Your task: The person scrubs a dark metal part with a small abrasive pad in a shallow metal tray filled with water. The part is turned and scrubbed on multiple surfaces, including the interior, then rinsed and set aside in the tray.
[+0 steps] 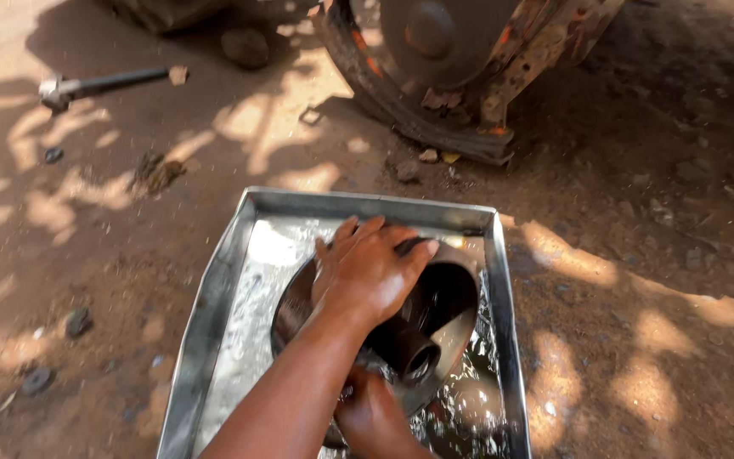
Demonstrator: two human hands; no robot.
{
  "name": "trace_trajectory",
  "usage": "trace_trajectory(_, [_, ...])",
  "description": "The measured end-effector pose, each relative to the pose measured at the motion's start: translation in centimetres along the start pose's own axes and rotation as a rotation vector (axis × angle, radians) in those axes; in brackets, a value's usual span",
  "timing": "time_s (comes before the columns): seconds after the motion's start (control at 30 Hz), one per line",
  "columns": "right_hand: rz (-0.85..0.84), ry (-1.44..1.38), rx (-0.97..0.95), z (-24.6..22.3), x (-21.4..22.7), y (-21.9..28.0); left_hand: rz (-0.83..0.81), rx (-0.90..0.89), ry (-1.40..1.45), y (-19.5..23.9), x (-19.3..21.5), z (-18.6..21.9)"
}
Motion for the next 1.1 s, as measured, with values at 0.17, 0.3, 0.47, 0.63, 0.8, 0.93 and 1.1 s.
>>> trace_trajectory(0.17, [0.012,0.597,-0.127,-1.3,5.5,2.5,0.031,0.045,0.089,1.1,-0.2,-1.9])
trace_trajectory(0.3, [0.043,0.363,-0.057,-4.7,0.9,0.7,0.059,0.073,0.116,1.5,0.1,-2.3])
trace_trajectory(0.47, [-0.072,0.521,0.070,-5.4,0.7,-3.2,0.058,0.066,0.116,1.4,0.2,-2.6])
trace_trajectory(0.63, [0.108,0.512,0.266,-9.2,6.5,-5.2,0.024,0.031,0.089,0.2,0.7,-2.3])
trace_trajectory(0.8, [0.495,-0.136,-0.428,-6.7,11.9,-4.5,0.020,0.013,0.071,0.5,-0.2,-2.3])
trace_trajectory(0.93, [0.404,0.203,0.190,-11.0,10.1,-4.8,0.010,0.027,0.051,0.4,0.1,-1.8])
trace_trajectory(1.1, [0.326,0.400,-0.025,-7.2,12.4,-5.6,0.049,0.023,0.076,0.5,0.5,-2.2])
Point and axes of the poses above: each hand's wrist, its own y-axis away from the middle knuckle, its own x-axis out of the back of the hand, z = x × y, the point moved 6 cm from there along -y, towards the middle knuckle, and after that the axes turned 11 degrees about -z, right-handed, at the moved point
